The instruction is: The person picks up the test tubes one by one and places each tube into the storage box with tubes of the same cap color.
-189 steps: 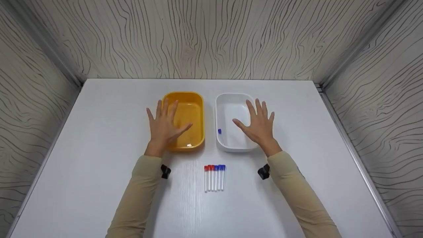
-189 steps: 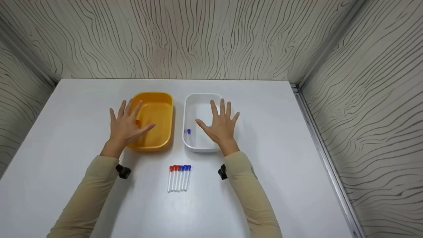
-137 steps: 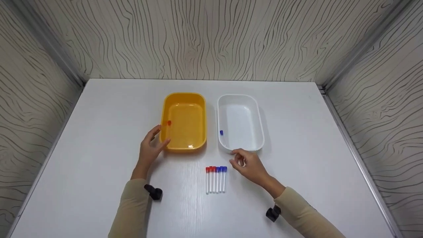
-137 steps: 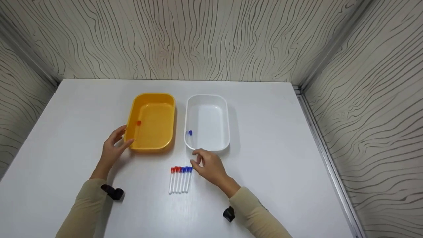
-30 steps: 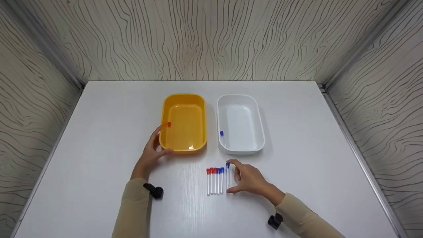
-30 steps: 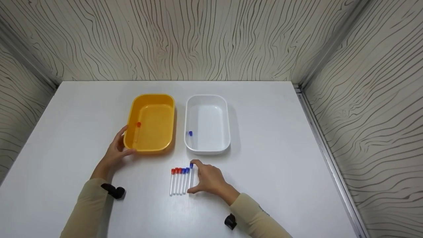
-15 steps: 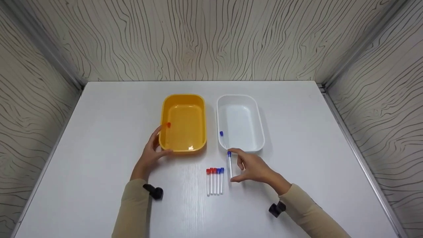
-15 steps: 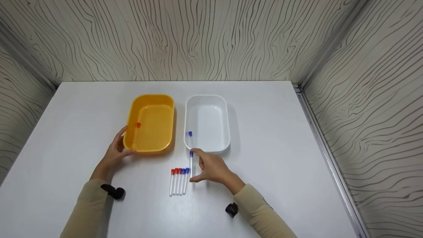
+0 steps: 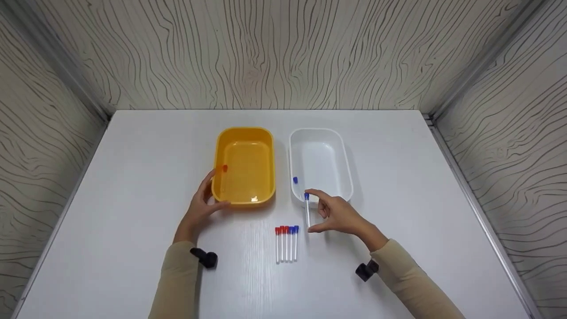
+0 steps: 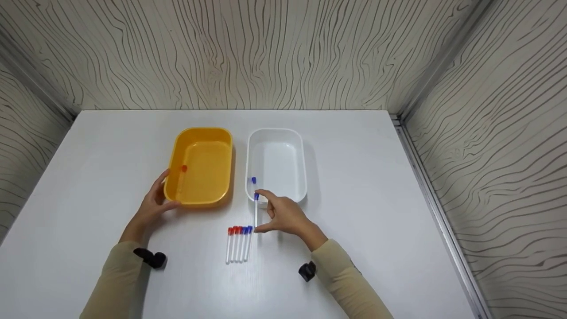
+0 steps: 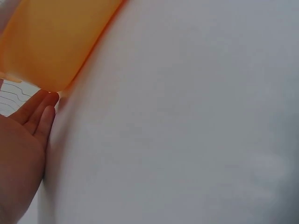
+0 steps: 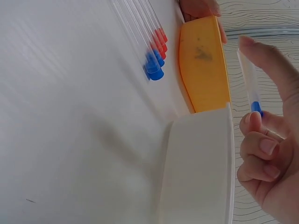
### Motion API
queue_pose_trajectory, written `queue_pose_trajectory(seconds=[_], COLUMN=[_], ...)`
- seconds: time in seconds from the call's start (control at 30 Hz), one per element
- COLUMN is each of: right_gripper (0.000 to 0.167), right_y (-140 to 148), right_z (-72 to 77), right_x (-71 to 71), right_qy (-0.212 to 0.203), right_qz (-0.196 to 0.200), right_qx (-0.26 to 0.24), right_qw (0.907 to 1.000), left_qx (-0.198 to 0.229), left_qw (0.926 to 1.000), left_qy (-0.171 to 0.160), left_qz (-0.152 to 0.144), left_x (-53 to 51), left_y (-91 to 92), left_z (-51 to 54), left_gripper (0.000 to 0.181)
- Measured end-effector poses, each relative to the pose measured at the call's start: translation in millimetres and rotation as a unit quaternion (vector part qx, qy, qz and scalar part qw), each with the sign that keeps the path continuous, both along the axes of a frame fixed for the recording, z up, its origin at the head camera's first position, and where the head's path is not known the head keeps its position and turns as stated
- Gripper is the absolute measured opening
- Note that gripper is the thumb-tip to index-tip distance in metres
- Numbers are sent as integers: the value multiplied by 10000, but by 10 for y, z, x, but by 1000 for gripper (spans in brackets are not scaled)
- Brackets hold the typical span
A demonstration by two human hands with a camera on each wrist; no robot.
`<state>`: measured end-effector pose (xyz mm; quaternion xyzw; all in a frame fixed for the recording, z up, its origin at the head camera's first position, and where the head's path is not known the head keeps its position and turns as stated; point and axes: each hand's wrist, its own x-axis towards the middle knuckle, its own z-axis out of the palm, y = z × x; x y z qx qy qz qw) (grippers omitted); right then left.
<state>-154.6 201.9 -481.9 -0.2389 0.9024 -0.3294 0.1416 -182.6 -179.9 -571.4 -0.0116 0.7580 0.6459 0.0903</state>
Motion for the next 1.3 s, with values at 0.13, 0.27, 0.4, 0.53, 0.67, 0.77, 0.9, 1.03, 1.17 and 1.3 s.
queue_pose_trajectory(seconds=[0.13,0.27,0.4,0.53,0.67,0.77,0.9,1.03,1.17,1.3], right_gripper=[89,89,89,89,89,88,88,89,89,89], right_y=[15,28,41,60,75,82,89,97,100,74], right_z=[2,4,-2,-11,-28,-43,-51,-45,-65,-93], right_x=[-61,-134,-219,-292,-356,-407,-470,-517,-567,-616], right_qy=[5,95,253,256,276,325,268,126,64,-59], right_qz=[6,-68,-103,-157,-235,-287,-424,-535,-594,-705], right_qx=[-77,-167,-282,-368,-353,-382,-437,-468,-433,-406], right_qw=[10000,9998,9992,9989,9987,9983,9978,9974,9973,9967], left_qx=[-97,-119,-82,-124,-111,-13,84,52,32,-16], left_qw=[9999,9999,9999,9997,9996,9998,10000,10000,10000,10000], left_qy=[15,-23,-88,-201,-259,-193,-36,84,79,27], left_qz=[23,56,65,74,72,36,4,14,42,-4], left_x=[11,22,22,20,22,23,21,18,25,39], left_y=[1,0,4,12,17,18,25,33,25,25], left_z=[5,15,15,13,19,21,13,-5,-4,45], left_gripper=[94,96,96,97,97,95,93,93,91,91])
